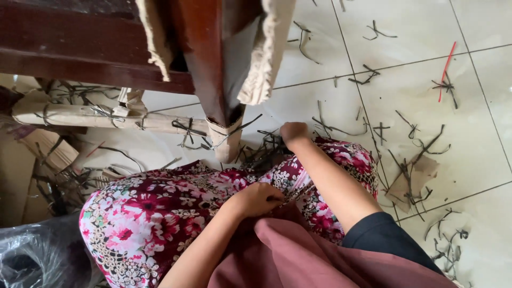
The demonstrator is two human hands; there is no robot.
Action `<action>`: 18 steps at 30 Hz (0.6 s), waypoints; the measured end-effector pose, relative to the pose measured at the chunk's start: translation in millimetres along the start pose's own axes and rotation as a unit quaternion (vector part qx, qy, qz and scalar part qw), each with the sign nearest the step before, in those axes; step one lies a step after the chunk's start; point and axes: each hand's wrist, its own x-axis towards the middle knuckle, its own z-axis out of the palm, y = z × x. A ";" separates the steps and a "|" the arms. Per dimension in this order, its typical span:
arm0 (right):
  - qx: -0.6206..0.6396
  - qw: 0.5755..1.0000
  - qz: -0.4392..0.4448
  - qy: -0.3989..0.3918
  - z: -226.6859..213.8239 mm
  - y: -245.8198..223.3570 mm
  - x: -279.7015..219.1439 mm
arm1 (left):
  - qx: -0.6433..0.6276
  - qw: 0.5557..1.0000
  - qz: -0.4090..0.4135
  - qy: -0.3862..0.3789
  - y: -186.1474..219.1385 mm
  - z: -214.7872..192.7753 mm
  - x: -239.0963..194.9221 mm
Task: The person sits on the floor and repairs a wooden table leg by wrapping it with a strip of cardboard and securing it with black string. They use scissors to cut the string and cardboard, then tie knots to fasten the material around the leg.
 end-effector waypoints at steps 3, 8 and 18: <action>0.005 1.000 0.021 -0.008 -22.4 7.7 -28.6 | 0.000 1.000 -0.010 0.019 1.0 1.2 -10.1; 0.110 0.992 0.038 0.050 -104.1 15.5 -137.3 | 0.045 0.999 0.010 0.029 -12.8 9.2 -11.9; 0.347 0.929 0.129 -0.004 -217.9 27.6 -308.3 | -0.001 0.995 -0.100 -0.009 44.1 -69.6 -72.3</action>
